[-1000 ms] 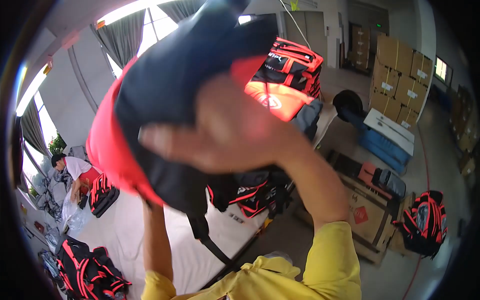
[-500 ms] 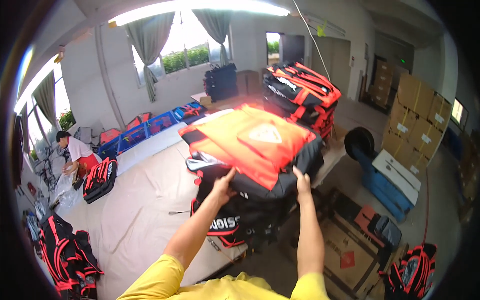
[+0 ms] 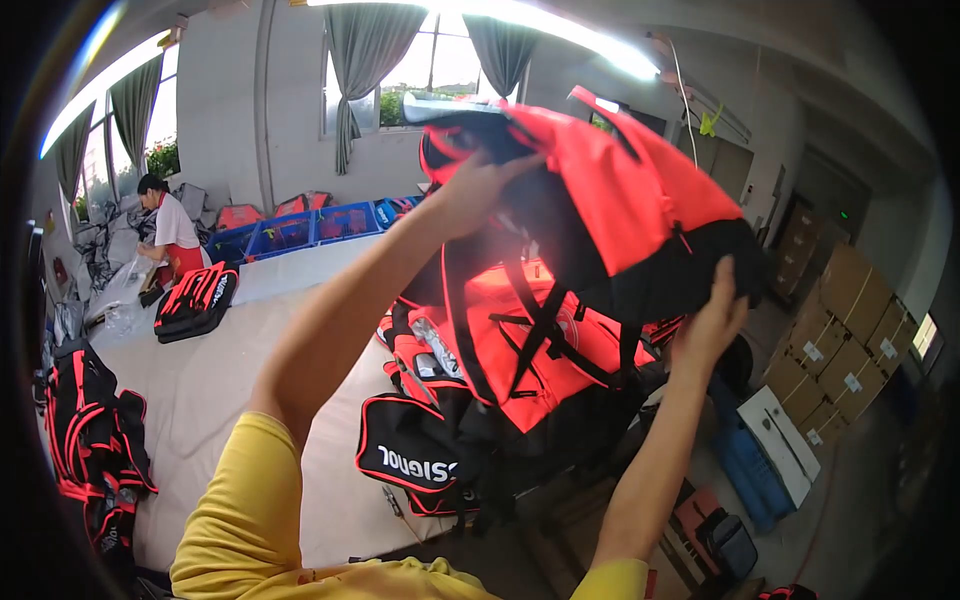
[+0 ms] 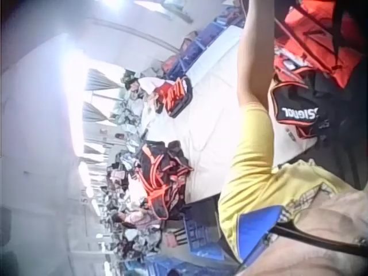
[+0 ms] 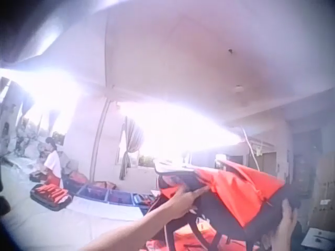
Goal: Checking the zippers, straps, and interior of bright orange and black Rossignol backpacks in a factory setting.
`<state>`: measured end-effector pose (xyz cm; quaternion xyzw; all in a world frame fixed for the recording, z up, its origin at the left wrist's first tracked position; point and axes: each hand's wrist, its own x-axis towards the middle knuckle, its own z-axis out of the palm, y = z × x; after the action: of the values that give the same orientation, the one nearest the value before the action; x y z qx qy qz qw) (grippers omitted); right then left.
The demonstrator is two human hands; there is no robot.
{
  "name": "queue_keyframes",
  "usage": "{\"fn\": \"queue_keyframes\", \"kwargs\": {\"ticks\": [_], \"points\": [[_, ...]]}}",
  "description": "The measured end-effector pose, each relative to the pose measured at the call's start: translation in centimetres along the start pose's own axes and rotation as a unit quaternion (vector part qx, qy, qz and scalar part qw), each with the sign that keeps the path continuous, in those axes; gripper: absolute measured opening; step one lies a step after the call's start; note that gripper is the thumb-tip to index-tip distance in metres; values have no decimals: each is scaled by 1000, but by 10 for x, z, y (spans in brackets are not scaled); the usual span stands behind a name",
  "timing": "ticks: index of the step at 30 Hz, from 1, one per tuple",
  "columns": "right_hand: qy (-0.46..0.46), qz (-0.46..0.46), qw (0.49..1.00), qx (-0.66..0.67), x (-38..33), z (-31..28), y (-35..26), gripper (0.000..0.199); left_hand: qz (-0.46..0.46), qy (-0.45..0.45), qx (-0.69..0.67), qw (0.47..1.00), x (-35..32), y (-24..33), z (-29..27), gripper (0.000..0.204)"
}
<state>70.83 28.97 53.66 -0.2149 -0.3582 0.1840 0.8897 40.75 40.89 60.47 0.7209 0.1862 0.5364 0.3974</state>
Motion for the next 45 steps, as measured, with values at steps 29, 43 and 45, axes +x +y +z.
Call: {"fn": "queue_keyframes", "kwargs": {"ticks": [29, 43, 45], "points": [[13, 416, 883, -219, -142, -216, 114, 56, -367, 202, -104, 902, -296, -155, 35, 76], [-468, 440, 730, -234, -512, -21, 146, 45, -645, 615, 24, 452, -924, -75, -20, 33], [-523, 447, 687, -234, -567, -13, 136, 44, -599, 702, -21, 384, -968, -39, -22, 33]]}}
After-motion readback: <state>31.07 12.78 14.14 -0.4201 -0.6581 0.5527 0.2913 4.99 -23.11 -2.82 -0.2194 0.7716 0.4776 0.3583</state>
